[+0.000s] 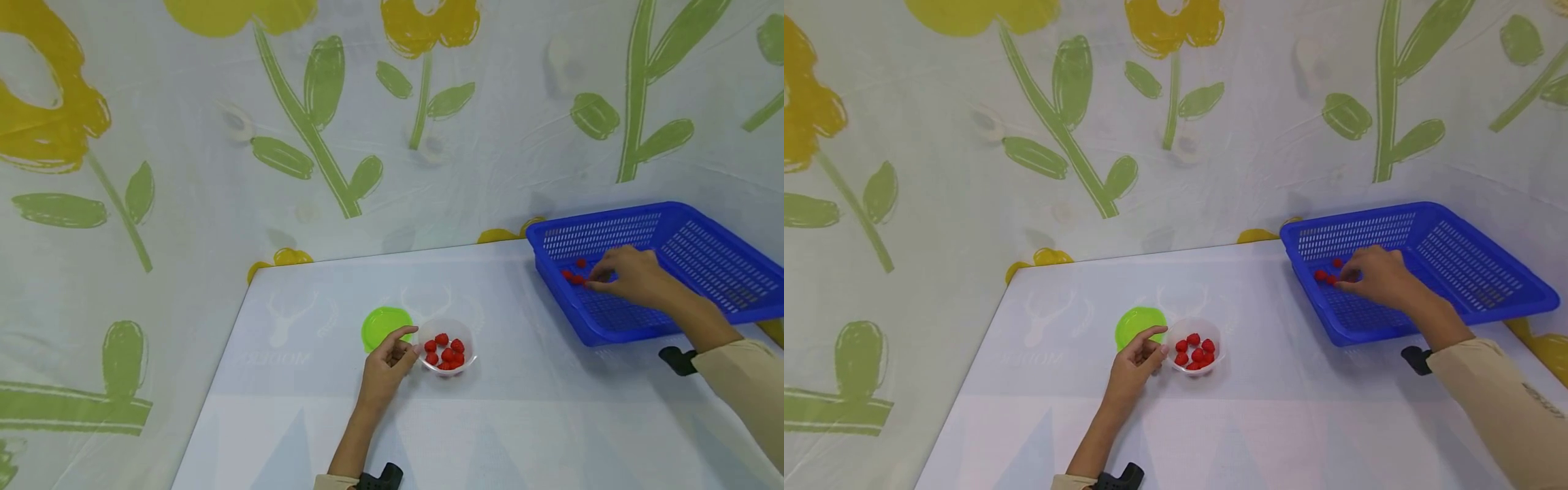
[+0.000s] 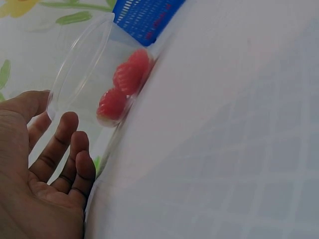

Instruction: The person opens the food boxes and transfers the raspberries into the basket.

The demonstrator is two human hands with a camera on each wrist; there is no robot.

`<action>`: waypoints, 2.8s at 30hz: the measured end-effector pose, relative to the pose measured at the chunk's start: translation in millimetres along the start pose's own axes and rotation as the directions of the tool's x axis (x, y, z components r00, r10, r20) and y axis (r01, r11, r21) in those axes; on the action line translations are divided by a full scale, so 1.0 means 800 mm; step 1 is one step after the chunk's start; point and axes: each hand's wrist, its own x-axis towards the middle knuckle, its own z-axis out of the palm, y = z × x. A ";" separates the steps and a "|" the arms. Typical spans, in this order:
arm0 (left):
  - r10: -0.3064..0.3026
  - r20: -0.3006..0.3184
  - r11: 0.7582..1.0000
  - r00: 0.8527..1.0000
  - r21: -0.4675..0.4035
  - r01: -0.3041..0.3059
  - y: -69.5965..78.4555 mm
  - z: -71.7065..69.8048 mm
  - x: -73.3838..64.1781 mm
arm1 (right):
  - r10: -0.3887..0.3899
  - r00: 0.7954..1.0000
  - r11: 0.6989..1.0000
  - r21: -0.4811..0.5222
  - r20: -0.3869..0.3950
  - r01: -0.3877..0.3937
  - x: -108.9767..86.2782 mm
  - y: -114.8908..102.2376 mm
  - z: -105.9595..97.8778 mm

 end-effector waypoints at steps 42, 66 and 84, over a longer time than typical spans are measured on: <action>-0.031 0.006 0.999 1.000 0.011 0.031 0.004 -0.003 -0.001 | -0.050 0.990 0.998 -0.046 -0.133 0.044 -0.006 -0.050 -0.008; -0.017 -0.003 1.000 1.000 0.025 0.017 0.003 -0.004 -0.002 | -0.294 0.895 0.922 0.148 -0.337 0.358 -0.015 -0.199 0.060; -0.020 -0.010 1.000 1.000 0.009 0.020 0.004 -0.003 0.000 | -0.283 0.949 0.934 0.188 -0.137 0.305 0.001 -0.247 0.097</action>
